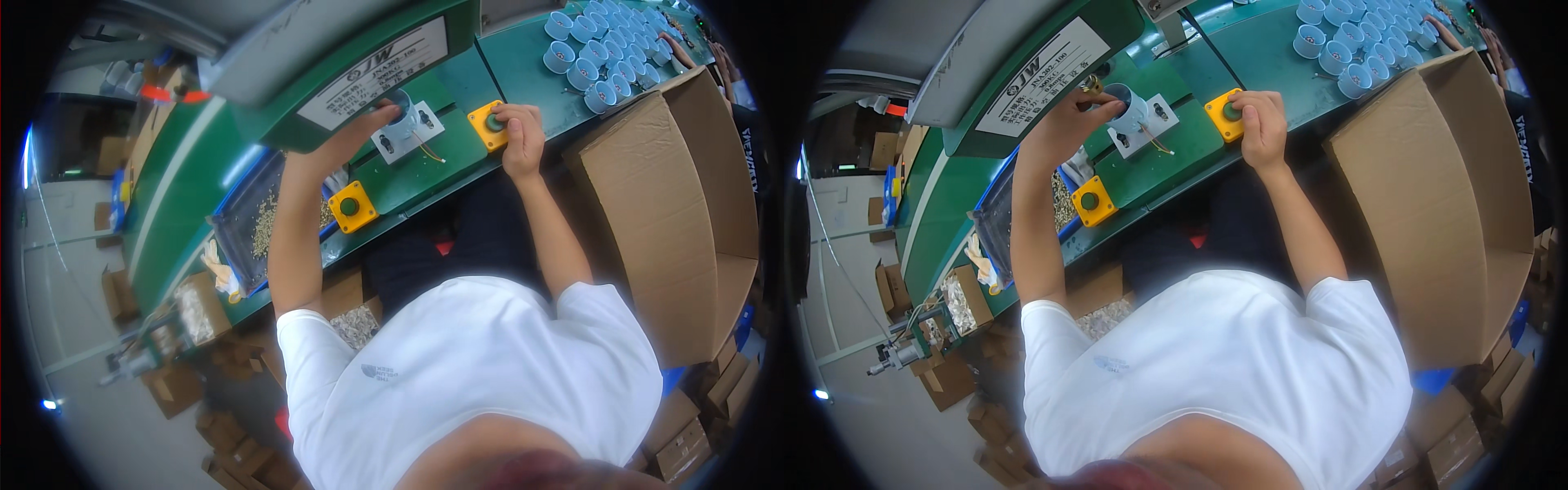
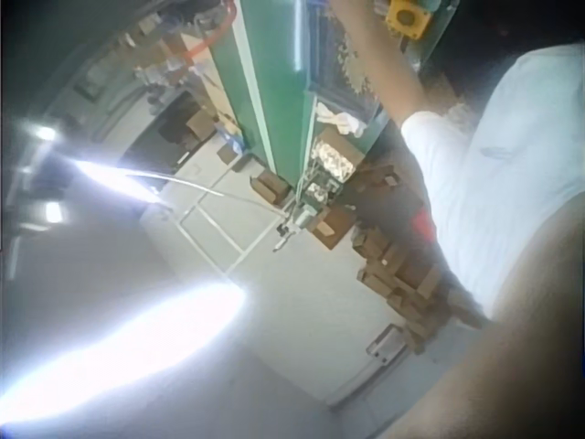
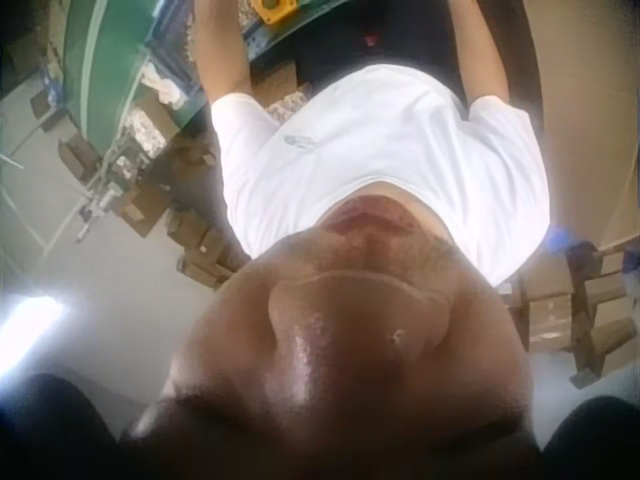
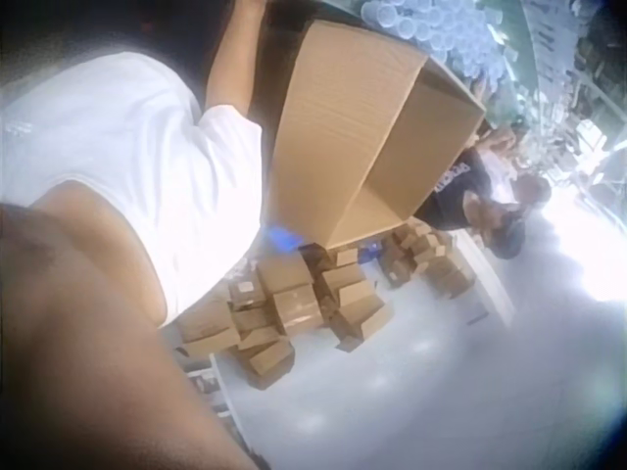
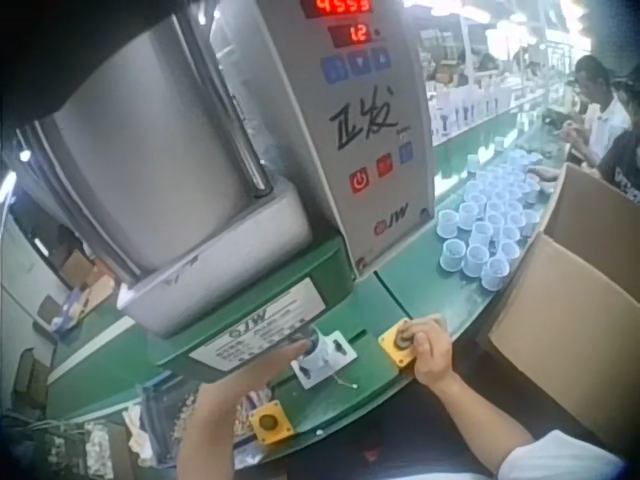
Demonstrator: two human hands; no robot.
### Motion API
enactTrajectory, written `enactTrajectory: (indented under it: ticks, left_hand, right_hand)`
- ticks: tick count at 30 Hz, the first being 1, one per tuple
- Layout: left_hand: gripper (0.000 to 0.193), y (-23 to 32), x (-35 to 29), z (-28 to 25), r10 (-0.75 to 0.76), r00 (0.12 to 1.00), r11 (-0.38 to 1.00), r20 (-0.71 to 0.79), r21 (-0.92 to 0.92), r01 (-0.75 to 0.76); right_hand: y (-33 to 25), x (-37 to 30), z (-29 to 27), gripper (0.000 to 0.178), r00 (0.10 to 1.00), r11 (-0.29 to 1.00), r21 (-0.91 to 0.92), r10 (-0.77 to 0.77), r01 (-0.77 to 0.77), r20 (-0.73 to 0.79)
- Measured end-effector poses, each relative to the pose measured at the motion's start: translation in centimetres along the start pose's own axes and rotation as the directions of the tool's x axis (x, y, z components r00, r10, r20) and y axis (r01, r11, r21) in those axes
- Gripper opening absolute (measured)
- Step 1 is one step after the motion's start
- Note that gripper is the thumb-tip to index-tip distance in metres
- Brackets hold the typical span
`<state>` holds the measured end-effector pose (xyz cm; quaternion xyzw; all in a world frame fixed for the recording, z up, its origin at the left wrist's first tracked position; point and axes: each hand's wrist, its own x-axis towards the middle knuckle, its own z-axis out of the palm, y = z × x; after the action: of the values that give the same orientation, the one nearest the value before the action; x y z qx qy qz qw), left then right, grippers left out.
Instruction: Placing small electronic components into an assembly fixture and operating the machine buttons.
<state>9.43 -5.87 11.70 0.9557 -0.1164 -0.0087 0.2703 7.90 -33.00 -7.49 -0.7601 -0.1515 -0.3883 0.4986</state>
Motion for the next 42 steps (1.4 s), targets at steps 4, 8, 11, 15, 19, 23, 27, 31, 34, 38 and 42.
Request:
enactTrajectory:
  ticks: [4,8,11,15,19,23,27,31,34,38,42]
  left_hand:
    - [0.035,-0.9,0.3,0.6,0.010,0.999,0.999,0.034,0.031,-0.011]
    - [0.027,-2.4,-2.8,0.7,0.222,0.944,0.974,-0.246,0.022,-0.223]
    - [0.020,-7.5,-10.2,5.9,0.141,0.868,0.987,-0.476,0.006,-0.158]
    - [0.023,-10.0,-15.4,9.7,0.008,0.821,1.000,-0.570,0.013,-0.001]
    - [0.022,-7.6,-13.9,5.7,0.245,0.868,0.949,-0.431,0.289,-0.124]
    - [0.027,-10.0,-15.2,3.2,0.145,0.950,0.983,-0.276,0.154,-0.105]
    - [0.029,-17.3,-17.1,1.6,-0.171,0.920,0.944,-0.353,0.210,0.256]
    - [0.027,-17.8,-17.6,2.1,-0.377,0.915,0.907,-0.144,0.143,0.396]
    - [0.022,-17.3,-15.7,3.4,-0.209,0.969,0.977,-0.135,0.011,0.212]
    - [0.017,-16.5,-14.1,4.4,-0.235,0.959,0.971,-0.160,-0.075,0.226]
    - [0.019,-18.0,-15.1,5.7,-0.210,0.922,0.978,-0.325,-0.077,0.196]
  right_hand:
    - [-0.2,0.1,-0.1,0.030,1.000,1.000,0.001,0.006,-0.006,0.012]
    - [-0.4,0.2,-0.5,0.025,0.999,0.999,-0.014,-0.029,0.029,0.037]
    - [-0.1,0.4,-0.2,0.019,0.996,0.996,-0.035,-0.082,0.083,0.026]
    - [0.5,-0.3,-0.2,0.017,0.998,0.999,-0.002,-0.041,0.041,0.037]
    - [0.3,0.6,-0.2,0.029,0.980,0.970,-0.174,-0.145,0.168,0.139]
    - [-0.3,-1.2,-0.1,0.039,0.979,0.978,-0.104,-0.167,0.179,0.115]
    - [0.6,-0.9,0.4,0.042,0.994,0.995,-0.022,-0.093,0.095,0.055]
    - [0.3,-0.7,0.1,0.040,0.987,0.985,-0.107,-0.121,0.133,0.105]
    - [0.4,-0.5,0.2,0.040,0.989,0.981,-0.136,-0.125,0.135,0.084]
    - [0.5,-0.7,-0.6,0.038,0.990,0.976,-0.175,-0.118,0.129,0.075]
    - [0.4,-0.8,-0.5,0.022,0.992,0.990,-0.087,-0.100,0.107,0.079]
